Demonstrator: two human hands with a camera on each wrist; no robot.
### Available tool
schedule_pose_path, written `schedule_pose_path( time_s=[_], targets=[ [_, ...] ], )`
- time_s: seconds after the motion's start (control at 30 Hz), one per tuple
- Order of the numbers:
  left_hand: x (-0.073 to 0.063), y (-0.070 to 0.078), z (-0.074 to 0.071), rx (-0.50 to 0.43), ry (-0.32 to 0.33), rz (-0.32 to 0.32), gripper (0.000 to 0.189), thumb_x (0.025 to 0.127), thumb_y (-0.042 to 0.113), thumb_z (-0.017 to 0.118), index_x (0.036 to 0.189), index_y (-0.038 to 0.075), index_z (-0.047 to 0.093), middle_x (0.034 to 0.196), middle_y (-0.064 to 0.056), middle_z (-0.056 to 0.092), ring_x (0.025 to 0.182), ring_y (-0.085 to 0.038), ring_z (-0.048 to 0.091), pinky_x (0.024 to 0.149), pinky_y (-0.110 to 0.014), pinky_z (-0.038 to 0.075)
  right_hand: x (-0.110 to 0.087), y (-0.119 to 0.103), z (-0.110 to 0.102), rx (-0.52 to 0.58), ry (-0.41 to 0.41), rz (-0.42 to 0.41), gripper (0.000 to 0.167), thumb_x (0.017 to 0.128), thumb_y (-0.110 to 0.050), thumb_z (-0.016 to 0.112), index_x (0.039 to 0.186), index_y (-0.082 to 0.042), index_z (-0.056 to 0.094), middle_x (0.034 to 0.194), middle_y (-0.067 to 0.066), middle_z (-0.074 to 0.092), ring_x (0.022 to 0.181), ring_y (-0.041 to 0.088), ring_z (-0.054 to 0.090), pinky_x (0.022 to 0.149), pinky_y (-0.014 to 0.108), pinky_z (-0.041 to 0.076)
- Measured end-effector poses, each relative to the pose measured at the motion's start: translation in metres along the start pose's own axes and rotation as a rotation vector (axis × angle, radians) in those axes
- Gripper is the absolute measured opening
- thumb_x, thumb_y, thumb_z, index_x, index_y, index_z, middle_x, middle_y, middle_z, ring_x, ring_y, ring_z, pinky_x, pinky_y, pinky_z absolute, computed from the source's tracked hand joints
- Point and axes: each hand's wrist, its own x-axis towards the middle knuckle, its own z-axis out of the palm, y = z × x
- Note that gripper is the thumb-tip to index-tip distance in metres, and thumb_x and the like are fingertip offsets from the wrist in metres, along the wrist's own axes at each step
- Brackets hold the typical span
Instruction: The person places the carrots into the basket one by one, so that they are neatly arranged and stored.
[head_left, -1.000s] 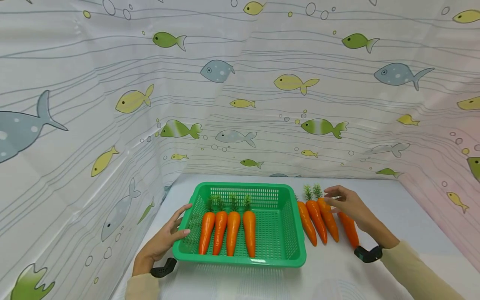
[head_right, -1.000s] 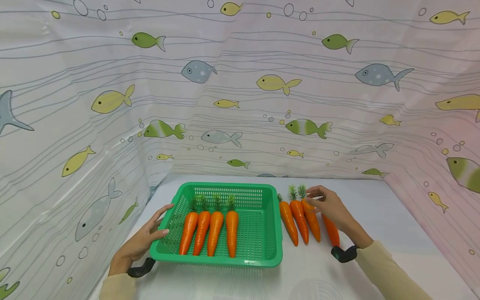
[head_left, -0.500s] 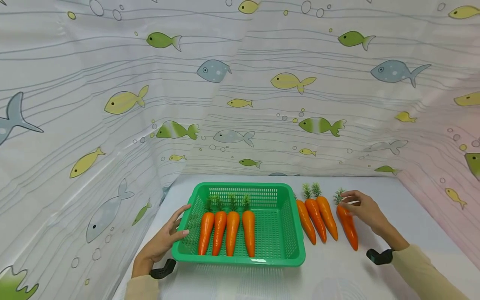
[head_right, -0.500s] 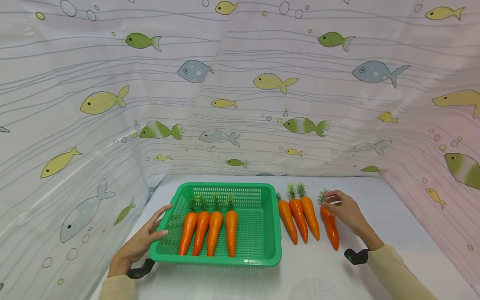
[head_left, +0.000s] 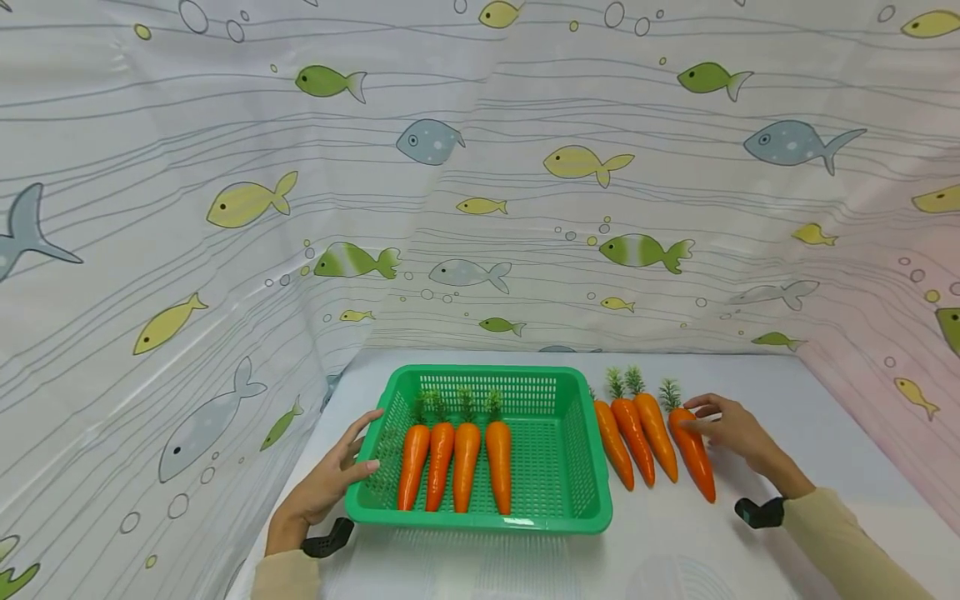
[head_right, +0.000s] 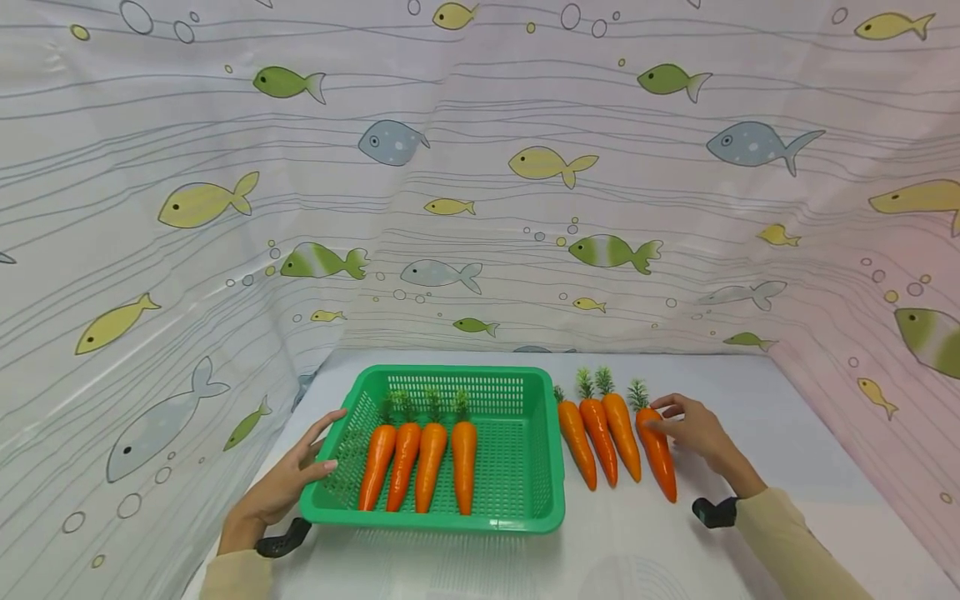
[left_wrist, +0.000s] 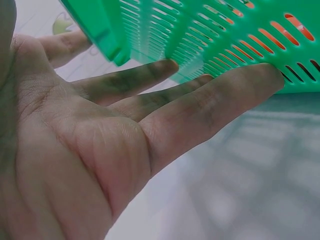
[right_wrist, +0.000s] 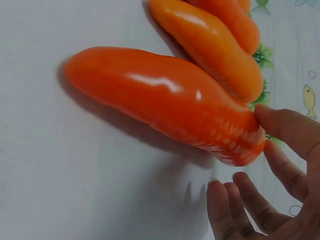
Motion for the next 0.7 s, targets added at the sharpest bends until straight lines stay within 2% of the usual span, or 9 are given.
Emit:
schedule_pose_path(
  time_s=[0.13, 0.23, 0.5, 0.57, 0.7],
  targets=[
    [-0.0008, -0.0016, -0.0003, 0.033, 0.002, 0.009, 0.078, 0.105, 0.008, 0.054, 0.166, 0.026, 0.009, 0.161, -0.035, 0.015, 0.136, -0.054, 0.038, 0.097, -0.054, 0.047, 0.0005, 0.0005, 0.0033, 0.0, -0.042, 0.0, 0.065, 0.097, -0.04, 0.072, 0.14, 0.005, 0.051, 0.131, 0.036, 0.053, 0.094, 0.03, 0.064, 0.076, 0.042, 0.058],
    [-0.0013, -0.0021, -0.0001, 0.042, 0.008, 0.006, 0.078, 0.105, 0.008, 0.054, 0.166, 0.026, 0.01, 0.162, -0.034, 0.012, 0.14, -0.056, 0.03, 0.099, -0.055, 0.044, 0.0025, 0.0009, 0.0043, 0.009, -0.075, -0.002, 0.066, 0.098, -0.04, 0.071, 0.143, 0.003, 0.05, 0.134, 0.037, 0.051, 0.097, 0.03, 0.065, 0.079, 0.043, 0.058],
    [-0.0014, -0.002, 0.0011, 0.047, 0.027, -0.015, 0.078, 0.104, 0.009, 0.055, 0.166, 0.029, 0.011, 0.163, -0.031, 0.013, 0.14, -0.055, 0.031, 0.098, -0.054, 0.044, 0.0068, -0.0012, 0.0045, 0.002, -0.129, -0.003, 0.068, 0.098, -0.042, 0.069, 0.144, 0.005, 0.05, 0.139, 0.034, 0.051, 0.108, 0.034, 0.06, 0.083, 0.045, 0.056],
    [-0.0011, -0.0017, 0.0011, 0.049, 0.031, -0.017, 0.078, 0.104, 0.01, 0.055, 0.166, 0.029, 0.012, 0.164, -0.029, 0.012, 0.143, -0.055, 0.025, 0.1, -0.055, 0.043, 0.008, -0.0025, 0.0046, 0.001, -0.139, 0.006, 0.069, 0.098, -0.043, 0.069, 0.144, 0.006, 0.05, 0.139, 0.031, 0.053, 0.108, 0.034, 0.059, 0.083, 0.044, 0.055],
    [0.0, -0.001, 0.0008, 0.032, 0.033, -0.017, 0.078, 0.104, 0.009, 0.055, 0.166, 0.029, 0.013, 0.163, -0.029, 0.016, 0.141, -0.054, 0.027, 0.099, -0.056, 0.044, 0.0098, -0.0042, 0.0047, 0.004, -0.14, 0.021, 0.071, 0.097, -0.045, 0.07, 0.143, 0.006, 0.051, 0.136, 0.029, 0.057, 0.106, 0.032, 0.059, 0.081, 0.042, 0.055]
  ],
)
